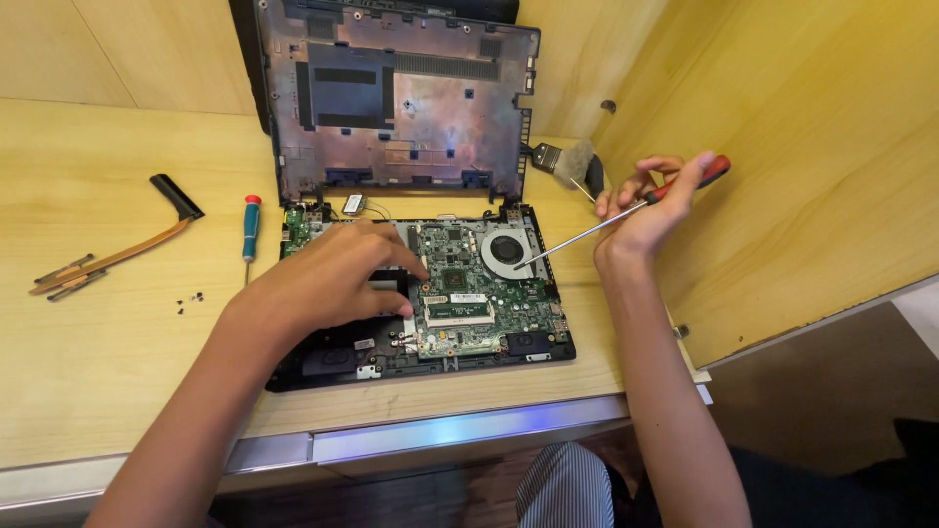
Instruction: Disassembling a laptop to access internal components, involving unscrewing the base and disconnecting ribbon cables.
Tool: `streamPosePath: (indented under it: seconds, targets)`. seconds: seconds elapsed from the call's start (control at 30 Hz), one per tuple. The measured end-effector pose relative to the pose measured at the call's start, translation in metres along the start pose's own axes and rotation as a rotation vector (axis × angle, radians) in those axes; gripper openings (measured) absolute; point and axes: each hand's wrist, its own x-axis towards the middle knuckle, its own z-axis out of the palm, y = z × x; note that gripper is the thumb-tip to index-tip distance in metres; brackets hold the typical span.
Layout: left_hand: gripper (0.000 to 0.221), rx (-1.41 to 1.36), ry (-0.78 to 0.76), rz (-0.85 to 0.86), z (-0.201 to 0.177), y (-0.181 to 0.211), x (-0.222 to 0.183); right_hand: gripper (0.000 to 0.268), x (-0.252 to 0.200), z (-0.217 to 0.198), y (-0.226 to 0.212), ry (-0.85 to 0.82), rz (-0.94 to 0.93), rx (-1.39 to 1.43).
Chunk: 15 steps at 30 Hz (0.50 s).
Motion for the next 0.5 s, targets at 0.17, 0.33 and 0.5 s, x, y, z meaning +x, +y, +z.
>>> streamPosePath:
  seconds: [0.17, 0.33, 0.5]
  targets:
    - [0.021, -0.022, 0.169, 0.15, 0.018, -0.01, -0.007, 0.06, 0.001, -0.004, -0.011, -0.003, -0.023, 0.034]
    - [0.026, -0.051, 0.192, 0.226, 0.03, -0.006, -0.002, 0.061, -0.002, 0.0, -0.008, 0.001, -0.115, -0.004]
    - [0.055, -0.154, -0.022, 0.05, 0.024, -0.013, -0.005, 0.064, -0.03, 0.018, -0.028, 0.01, -0.079, -0.056]
